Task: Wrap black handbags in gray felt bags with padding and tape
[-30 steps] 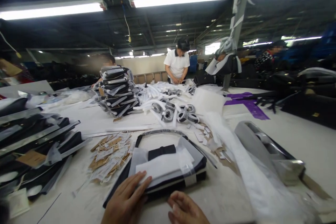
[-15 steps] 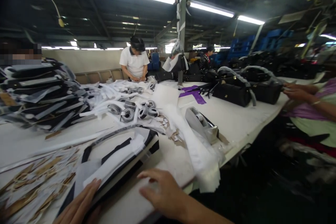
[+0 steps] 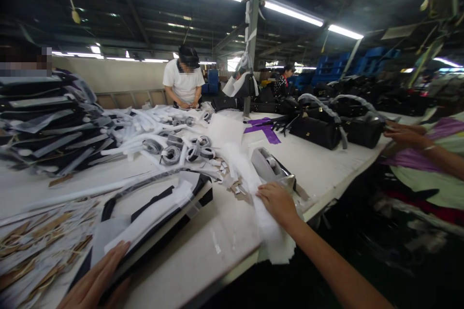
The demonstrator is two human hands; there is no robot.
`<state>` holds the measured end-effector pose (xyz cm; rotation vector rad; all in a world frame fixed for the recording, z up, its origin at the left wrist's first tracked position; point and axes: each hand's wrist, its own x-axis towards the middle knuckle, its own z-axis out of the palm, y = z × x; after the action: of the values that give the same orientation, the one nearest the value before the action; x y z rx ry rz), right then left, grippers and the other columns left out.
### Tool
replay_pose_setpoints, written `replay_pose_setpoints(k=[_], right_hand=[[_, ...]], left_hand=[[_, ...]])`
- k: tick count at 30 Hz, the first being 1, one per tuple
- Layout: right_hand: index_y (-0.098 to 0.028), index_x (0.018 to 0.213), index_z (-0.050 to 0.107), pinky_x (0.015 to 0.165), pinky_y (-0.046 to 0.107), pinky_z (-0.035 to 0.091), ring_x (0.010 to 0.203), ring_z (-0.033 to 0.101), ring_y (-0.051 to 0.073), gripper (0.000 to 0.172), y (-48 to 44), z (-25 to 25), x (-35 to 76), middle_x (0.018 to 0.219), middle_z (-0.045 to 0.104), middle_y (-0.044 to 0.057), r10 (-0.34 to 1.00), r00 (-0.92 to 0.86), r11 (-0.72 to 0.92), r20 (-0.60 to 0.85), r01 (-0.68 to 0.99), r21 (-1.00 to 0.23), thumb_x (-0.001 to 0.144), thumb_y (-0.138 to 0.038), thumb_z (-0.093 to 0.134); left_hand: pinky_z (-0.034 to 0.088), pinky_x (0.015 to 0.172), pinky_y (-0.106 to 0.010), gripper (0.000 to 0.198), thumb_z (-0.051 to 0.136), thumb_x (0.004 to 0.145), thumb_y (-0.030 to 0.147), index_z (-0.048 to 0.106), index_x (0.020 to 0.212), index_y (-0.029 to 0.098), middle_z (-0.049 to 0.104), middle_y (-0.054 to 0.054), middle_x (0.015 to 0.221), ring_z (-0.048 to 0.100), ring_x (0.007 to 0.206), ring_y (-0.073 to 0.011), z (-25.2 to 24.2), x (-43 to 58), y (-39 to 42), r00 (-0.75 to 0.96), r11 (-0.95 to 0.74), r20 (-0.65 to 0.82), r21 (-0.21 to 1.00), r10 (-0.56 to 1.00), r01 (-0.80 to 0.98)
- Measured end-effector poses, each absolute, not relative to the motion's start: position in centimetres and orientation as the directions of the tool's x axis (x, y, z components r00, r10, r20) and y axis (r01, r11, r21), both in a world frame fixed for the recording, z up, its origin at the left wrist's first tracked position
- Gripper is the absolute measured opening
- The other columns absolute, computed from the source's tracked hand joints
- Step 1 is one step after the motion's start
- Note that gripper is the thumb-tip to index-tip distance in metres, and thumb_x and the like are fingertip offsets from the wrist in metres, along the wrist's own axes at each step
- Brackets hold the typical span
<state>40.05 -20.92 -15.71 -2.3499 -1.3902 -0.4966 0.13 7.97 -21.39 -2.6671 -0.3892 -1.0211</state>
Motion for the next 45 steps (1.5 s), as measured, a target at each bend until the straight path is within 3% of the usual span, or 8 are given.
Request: replay_pose_setpoints(k=[6,12,16,20,24,33,40,45], right_hand=[[-0.017,0.11,0.073,0.098,0.044,0.053,0.108,0.067,0.027,0.03,-19.3,-14.5,37.7,0.113,0.073,0.009,0.725,0.469,-0.391,0.504,0.883,-0.259,0.1,-0.031,0.048],[-0.022,0.115,0.072,0.102,0.032,0.051,0.114,0.065,0.02,0.029,-18.8,-13.8,29.7,0.12,0.071,0.005,0.965,0.167,-0.011,0.204,0.8,-0.6,0.101,-0.03,0.047],[-0.023,0.112,0.073,0.106,0.035,0.048,0.119,0.062,0.022,0.032,-18.4,-14.7,27.3,0.125,0.069,0.006,0.98,0.179,-0.059,0.091,0.69,-0.721,0.099,-0.042,0.051],[-0.016,0.138,0.057,0.116,0.05,0.034,0.139,0.041,0.031,0.051,-16.1,-17.7,26.6,0.149,0.047,0.016,0.891,0.419,-0.241,0.174,0.763,-0.6,0.099,-0.049,0.046],[-0.013,0.15,0.039,0.121,0.055,0.018,0.148,0.02,0.035,0.075,-13.0,-19.1,25.3,0.158,0.028,0.019,0.977,0.199,-0.148,0.073,0.887,-0.437,0.093,-0.058,0.055],[-0.022,0.148,0.042,0.123,0.039,0.013,0.147,0.025,0.02,0.059,-5.1,-17.1,23.6,0.154,0.042,0.007,0.9,-0.383,0.435,0.209,0.822,-0.367,0.097,-0.048,0.056],[-0.017,0.127,0.063,0.113,0.044,0.035,0.125,0.053,0.027,0.037,-4.2,-18.4,22.1,0.127,0.065,0.012,0.92,-0.248,0.344,0.304,0.882,-0.322,0.097,-0.037,0.056],[-0.015,0.143,0.048,0.117,0.052,0.029,0.137,0.041,0.032,0.062,-7.2,-18.9,21.0,0.145,0.051,0.015,0.942,-0.244,0.316,0.23,0.875,-0.368,0.095,-0.054,0.053]], left_hand=[[0.055,0.091,-0.028,0.059,0.041,0.099,0.037,0.027,0.154,0.023,0.062,-0.005,0.136,0.069,0.107,-0.0201,-19.7,0.7,6.6,0.689,-0.914,0.68,-0.068,0.251,0.4],[0.046,0.102,-0.028,0.055,0.044,0.1,0.035,0.034,0.152,0.023,0.06,-0.003,0.137,0.067,0.109,-0.0199,-19.4,1.0,5.7,0.645,-0.881,0.687,-0.017,0.333,0.473],[0.044,0.103,-0.026,0.053,0.045,0.1,0.035,0.036,0.151,0.022,0.06,-0.003,0.137,0.066,0.109,-0.0192,-19.4,1.1,5.6,0.629,-0.882,0.709,-0.022,0.318,0.471],[0.043,0.102,-0.025,0.053,0.045,0.1,0.036,0.037,0.15,0.023,0.062,-0.001,0.135,0.066,0.108,-0.0186,-19.3,1.2,5.5,0.607,-0.882,0.72,0.015,0.337,0.472],[0.046,0.1,-0.027,0.052,0.044,0.1,0.04,0.039,0.149,0.024,0.063,-0.002,0.133,0.068,0.105,-0.0197,-19.3,1.4,5.5,0.58,-0.866,0.719,0.061,0.383,0.496],[0.053,0.088,-0.03,0.049,0.044,0.1,0.042,0.043,0.146,0.025,0.064,-0.004,0.13,0.068,0.106,-0.0222,-19.0,1.6,5.7,0.516,-0.813,0.71,0.138,0.479,0.566],[0.054,0.089,-0.029,0.049,0.049,0.099,0.035,0.041,0.147,0.027,0.063,-0.003,0.133,0.066,0.112,-0.0202,-19.3,2.1,5.6,0.501,-0.814,0.717,0.16,0.484,0.558],[0.052,0.097,-0.03,0.053,0.052,0.097,0.025,0.039,0.148,0.028,0.06,-0.003,0.137,0.061,0.12,-0.0193,-19.7,2.4,5.5,0.555,-0.852,0.693,0.168,0.46,0.497]])
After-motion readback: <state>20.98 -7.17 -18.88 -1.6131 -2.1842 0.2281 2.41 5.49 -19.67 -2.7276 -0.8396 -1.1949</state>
